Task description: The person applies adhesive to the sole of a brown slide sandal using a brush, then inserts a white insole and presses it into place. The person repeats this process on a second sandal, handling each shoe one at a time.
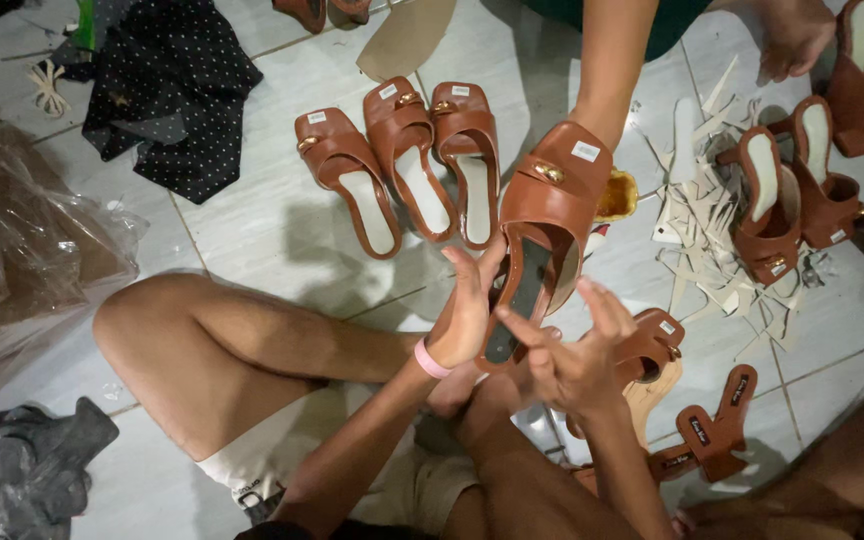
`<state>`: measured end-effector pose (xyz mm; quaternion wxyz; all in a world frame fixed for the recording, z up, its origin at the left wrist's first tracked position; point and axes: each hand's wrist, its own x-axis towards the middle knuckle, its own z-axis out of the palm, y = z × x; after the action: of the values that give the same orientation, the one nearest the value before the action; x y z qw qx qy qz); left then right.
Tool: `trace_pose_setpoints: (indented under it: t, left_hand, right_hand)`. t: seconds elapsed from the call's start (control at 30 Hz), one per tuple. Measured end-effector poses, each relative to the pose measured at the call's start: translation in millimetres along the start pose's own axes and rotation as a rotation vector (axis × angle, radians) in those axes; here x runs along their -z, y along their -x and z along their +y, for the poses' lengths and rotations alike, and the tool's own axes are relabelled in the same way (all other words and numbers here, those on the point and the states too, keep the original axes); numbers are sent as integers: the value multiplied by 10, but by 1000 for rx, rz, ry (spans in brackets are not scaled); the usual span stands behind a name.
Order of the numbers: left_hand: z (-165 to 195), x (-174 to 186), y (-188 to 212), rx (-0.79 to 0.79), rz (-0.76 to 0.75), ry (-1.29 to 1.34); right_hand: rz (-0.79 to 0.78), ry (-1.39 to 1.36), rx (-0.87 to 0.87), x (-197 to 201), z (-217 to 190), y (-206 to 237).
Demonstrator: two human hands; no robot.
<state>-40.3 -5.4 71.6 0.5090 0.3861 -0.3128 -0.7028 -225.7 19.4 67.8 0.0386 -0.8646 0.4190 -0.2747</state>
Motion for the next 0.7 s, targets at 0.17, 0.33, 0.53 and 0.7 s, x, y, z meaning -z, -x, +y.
trace_pose_setpoints:
  t: [0.17, 0.33, 0.53, 0.7]
  left_hand:
    - [-36, 57, -23, 4, 2, 25]
    - [-83, 55, -31, 53, 11, 32]
    - [-105, 131, -42, -12, 36, -78]
    - [-185, 123, -49, 67, 23, 38]
  right_hand:
    - [-46, -121, 170, 25, -65, 61]
    - [-49, -135, -9, 26, 16, 27]
    - [-78, -127, 132, 65, -30, 26]
    - [-63, -86, 95, 73, -54, 7]
